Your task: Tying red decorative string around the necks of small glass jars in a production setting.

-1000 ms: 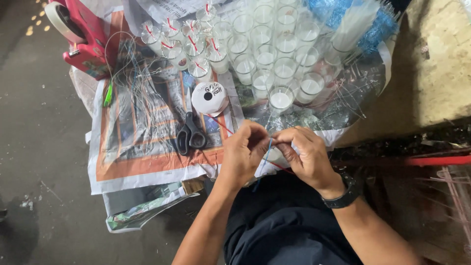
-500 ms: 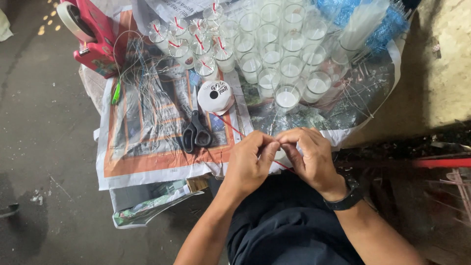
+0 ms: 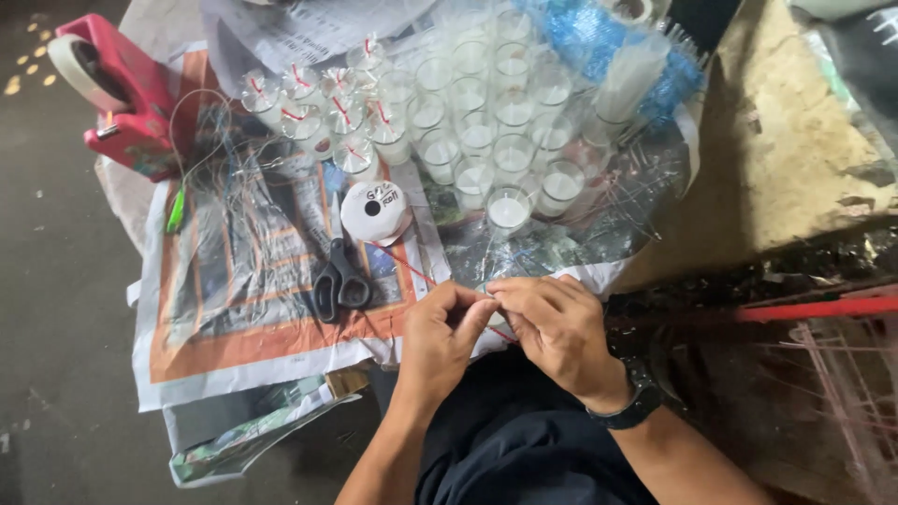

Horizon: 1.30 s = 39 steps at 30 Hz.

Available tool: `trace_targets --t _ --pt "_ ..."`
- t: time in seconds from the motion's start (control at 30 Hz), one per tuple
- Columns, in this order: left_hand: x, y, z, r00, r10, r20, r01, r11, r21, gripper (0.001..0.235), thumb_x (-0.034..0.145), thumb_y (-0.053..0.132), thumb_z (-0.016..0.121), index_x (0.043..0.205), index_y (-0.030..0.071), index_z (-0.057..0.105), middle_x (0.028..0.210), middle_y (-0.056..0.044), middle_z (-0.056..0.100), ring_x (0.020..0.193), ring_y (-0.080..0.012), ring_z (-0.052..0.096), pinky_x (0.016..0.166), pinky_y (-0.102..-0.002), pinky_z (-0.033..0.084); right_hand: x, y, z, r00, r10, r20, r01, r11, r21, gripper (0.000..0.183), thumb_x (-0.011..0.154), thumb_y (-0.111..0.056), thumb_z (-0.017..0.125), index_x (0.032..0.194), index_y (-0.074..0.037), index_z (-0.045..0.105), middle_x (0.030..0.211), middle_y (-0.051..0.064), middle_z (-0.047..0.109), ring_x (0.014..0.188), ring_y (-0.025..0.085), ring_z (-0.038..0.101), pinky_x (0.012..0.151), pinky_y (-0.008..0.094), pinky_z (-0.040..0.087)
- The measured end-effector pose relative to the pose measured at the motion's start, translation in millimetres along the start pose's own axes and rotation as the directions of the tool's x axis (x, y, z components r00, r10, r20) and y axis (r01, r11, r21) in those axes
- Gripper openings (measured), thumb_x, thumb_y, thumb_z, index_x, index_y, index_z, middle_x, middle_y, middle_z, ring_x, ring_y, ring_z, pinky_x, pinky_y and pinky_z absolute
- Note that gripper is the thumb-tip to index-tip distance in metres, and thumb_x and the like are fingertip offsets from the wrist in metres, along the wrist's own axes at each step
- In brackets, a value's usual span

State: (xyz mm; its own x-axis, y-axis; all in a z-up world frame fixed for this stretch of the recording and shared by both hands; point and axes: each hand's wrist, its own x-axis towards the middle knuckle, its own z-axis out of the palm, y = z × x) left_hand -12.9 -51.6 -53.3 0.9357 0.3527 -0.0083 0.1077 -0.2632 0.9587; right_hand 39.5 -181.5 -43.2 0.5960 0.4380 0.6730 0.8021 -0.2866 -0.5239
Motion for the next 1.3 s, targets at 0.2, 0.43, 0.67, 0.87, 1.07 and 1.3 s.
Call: trace_targets --t 0.2,0.43,0.67,0.87,1.07,1.3 --pt "4 -5 -7 0.994 0.079 -0.079 -0.069 0.991 0.112 0.017 0.068 0.028 0.071 0.07 0.011 0.066 0.051 -0.007 0.054 0.047 -0.0192 0.053 0.047 -0.028 0.043 7 -9 -14 0.995 0.093 0.048 -0.098 0.989 0.114 0.01 0.081 -0.013 0.054 0.073 -0.011 0.059 0.074 0.0 0.062 0.054 0.016 0.055 0.051 0.025 0.045" --pt "7 -8 -4 0.969 0.245 -0.037 -0.228 0.94 0.255 0.016 0.077 0.024 0.063 0.071 0.011 0.056 0.056 0.002 0.049 0.05 -0.0107 0.042 0.05 -0.026 0.035 -27 -15 -21 0.709 0.51 0.486 -0.705 0.531 0.471 0.018 0.082 -0.022 0.049 0.071 -0.008 0.054 0.071 0.002 0.061 0.049 0.006 0.041 0.047 0.018 0.037" --pt "11 -6 -4 0.891 0.454 -0.013 -0.418 0.831 0.366 0.018 0.079 0.019 0.063 0.071 0.007 0.052 0.058 0.0 0.046 0.05 -0.0132 0.043 0.046 -0.027 0.034 -55 -1 -18 0.409 0.505 0.76 -0.892 0.043 0.451 0.02 0.082 -0.014 0.047 0.094 0.0 0.055 0.045 -0.001 0.038 0.04 0.005 0.033 0.041 0.018 0.028" --pt "22 -6 -6 0.794 0.607 0.029 -0.554 0.703 0.446 0.023 0.078 0.014 0.066 0.066 0.007 0.048 0.059 -0.001 0.05 0.052 -0.0148 0.047 0.046 -0.027 0.037 -54 -1 -20 0.787 0.377 0.488 -0.5 0.853 0.148 0.023 0.084 -0.018 0.037 0.081 -0.01 0.058 0.047 -0.004 0.04 0.04 0.008 0.037 0.043 0.022 0.035" --pt "23 -13 -9 0.84 0.543 0.014 -0.462 0.7 0.544 0.017 0.08 0.023 0.062 0.081 0.01 0.051 0.076 -0.001 0.054 0.064 -0.0174 0.052 0.053 -0.03 0.041 -53 -5 -20 0.853 0.198 0.482 -0.304 0.94 0.153 0.019 0.083 -0.007 0.04 0.096 -0.006 0.054 0.071 0.001 0.059 0.058 0.01 0.057 0.057 0.022 0.046" --pt "1 11 -41 0.936 0.321 -0.143 -0.255 0.9 0.352 0.018 0.085 0.021 0.052 0.076 0.006 0.055 0.07 -0.003 0.054 0.061 -0.0137 0.047 0.057 -0.025 0.039 -35 19 -54 0.977 0.125 0.17 -0.113 0.99 -0.083 0.021 0.089 -0.008 0.042 0.097 0.0 0.059 0.093 0.014 0.058 0.086 0.024 0.057 0.081 0.03 0.046"
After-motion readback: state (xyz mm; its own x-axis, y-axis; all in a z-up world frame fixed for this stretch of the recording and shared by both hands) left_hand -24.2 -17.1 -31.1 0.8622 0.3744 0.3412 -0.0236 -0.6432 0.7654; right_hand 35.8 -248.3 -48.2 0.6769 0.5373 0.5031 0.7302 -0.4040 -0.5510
